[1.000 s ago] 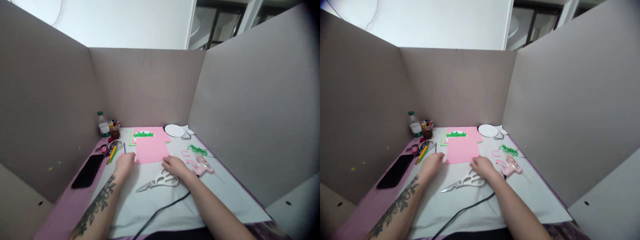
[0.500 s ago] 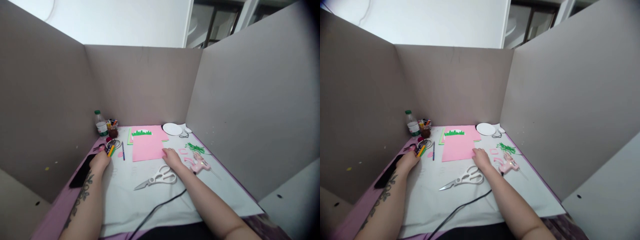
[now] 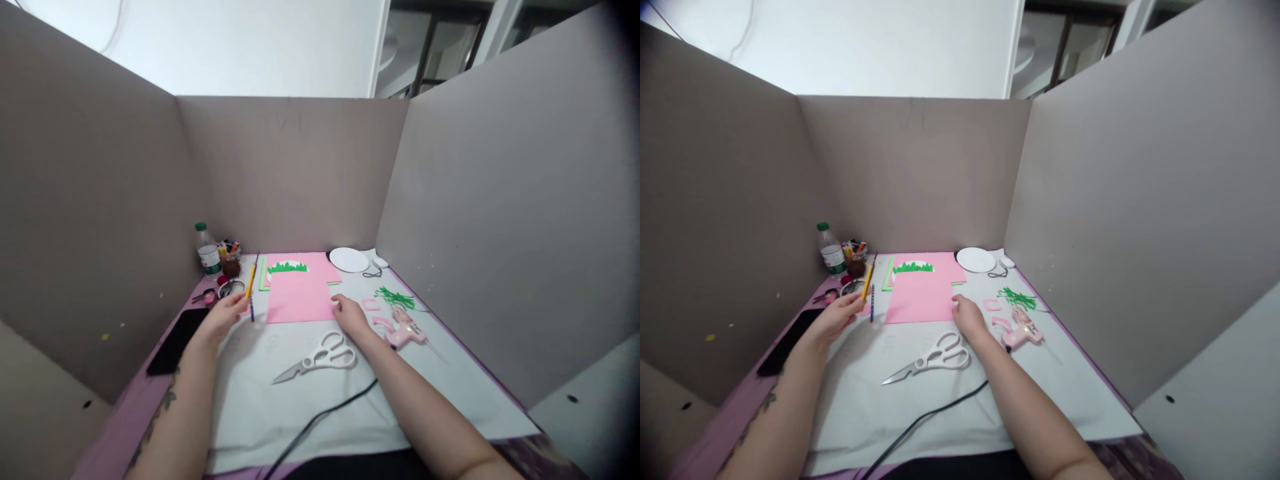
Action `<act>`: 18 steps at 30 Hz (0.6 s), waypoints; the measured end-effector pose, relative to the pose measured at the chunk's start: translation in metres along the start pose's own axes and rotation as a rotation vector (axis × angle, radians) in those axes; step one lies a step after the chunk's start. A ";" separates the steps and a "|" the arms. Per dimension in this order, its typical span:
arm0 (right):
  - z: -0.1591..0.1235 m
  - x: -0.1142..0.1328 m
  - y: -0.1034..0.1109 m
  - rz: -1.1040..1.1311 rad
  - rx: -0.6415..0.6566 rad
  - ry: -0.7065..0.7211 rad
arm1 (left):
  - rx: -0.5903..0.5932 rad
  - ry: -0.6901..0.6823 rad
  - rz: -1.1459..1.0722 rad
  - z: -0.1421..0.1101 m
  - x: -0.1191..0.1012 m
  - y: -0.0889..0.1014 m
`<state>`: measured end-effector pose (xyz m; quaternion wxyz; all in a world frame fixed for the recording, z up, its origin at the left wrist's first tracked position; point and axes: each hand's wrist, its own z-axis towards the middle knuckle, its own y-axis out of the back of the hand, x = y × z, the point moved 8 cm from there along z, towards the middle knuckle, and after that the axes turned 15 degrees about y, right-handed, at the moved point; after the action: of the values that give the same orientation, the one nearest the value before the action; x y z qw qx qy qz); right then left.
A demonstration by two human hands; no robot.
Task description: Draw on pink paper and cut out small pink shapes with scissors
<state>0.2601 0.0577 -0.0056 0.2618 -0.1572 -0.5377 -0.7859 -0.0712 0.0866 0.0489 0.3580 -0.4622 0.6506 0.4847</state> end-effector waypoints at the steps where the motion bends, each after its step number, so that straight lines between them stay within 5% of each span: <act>1: 0.001 0.000 -0.002 0.042 -0.009 0.002 | 0.120 -0.021 0.011 -0.005 -0.003 -0.023; 4: 0.005 0.010 0.000 0.193 -0.105 0.049 | 0.262 -0.075 0.098 -0.020 -0.009 -0.078; 8: 0.004 0.038 -0.004 0.578 -0.076 0.163 | 0.209 -0.216 0.169 -0.036 -0.014 -0.123; 12: -0.006 0.070 -0.018 0.813 0.134 0.267 | 0.104 -0.340 0.274 -0.045 -0.015 -0.141; 18: -0.008 0.068 -0.009 1.034 -0.040 0.100 | 0.086 -0.482 0.377 -0.053 -0.021 -0.146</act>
<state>0.1999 0.0359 0.0205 0.6382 -0.3697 -0.3616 -0.5703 0.0728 0.0258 0.0386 0.4249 -0.1895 0.6414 0.6101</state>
